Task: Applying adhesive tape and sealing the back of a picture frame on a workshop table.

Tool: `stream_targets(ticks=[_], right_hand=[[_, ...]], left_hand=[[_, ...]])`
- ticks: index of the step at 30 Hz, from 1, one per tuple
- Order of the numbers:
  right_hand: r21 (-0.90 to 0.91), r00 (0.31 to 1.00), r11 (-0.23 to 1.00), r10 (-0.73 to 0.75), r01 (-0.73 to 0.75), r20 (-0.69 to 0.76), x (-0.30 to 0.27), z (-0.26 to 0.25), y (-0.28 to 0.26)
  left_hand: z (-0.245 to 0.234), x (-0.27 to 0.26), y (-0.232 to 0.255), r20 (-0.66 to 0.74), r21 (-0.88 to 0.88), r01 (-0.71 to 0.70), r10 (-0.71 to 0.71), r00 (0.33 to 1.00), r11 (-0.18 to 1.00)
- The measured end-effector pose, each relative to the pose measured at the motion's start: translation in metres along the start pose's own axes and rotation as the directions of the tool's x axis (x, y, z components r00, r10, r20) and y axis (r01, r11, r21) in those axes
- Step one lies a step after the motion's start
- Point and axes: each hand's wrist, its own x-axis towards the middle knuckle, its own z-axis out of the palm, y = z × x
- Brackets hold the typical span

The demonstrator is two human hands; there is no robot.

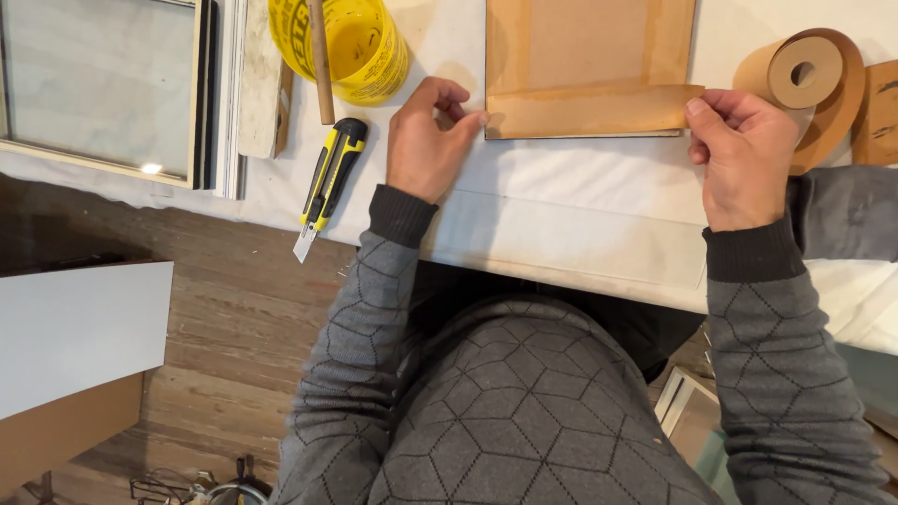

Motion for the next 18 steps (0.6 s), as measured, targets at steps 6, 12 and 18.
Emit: stream_targets(ticks=[6, 12, 18], right_hand=[[0.012, 0.999, 0.999, -0.033, 0.033, 0.005, 0.000, -0.001, 0.004], [-0.008, 1.000, 1.000, -0.017, 0.017, -0.009, -0.001, 0.000, 0.005], [-0.038, 1.000, 0.999, -0.026, 0.026, -0.010, -0.001, 0.002, 0.004]], left_hand=[[0.004, 0.010, 0.015, 0.032, 0.176, 0.041, -0.048, 0.998, 0.984], [0.007, 0.012, 0.010, 0.046, 0.276, 0.011, -0.025, 0.999, 0.961], [0.007, 0.013, 0.008, 0.028, 0.253, 0.001, -0.009, 1.000, 0.968]])
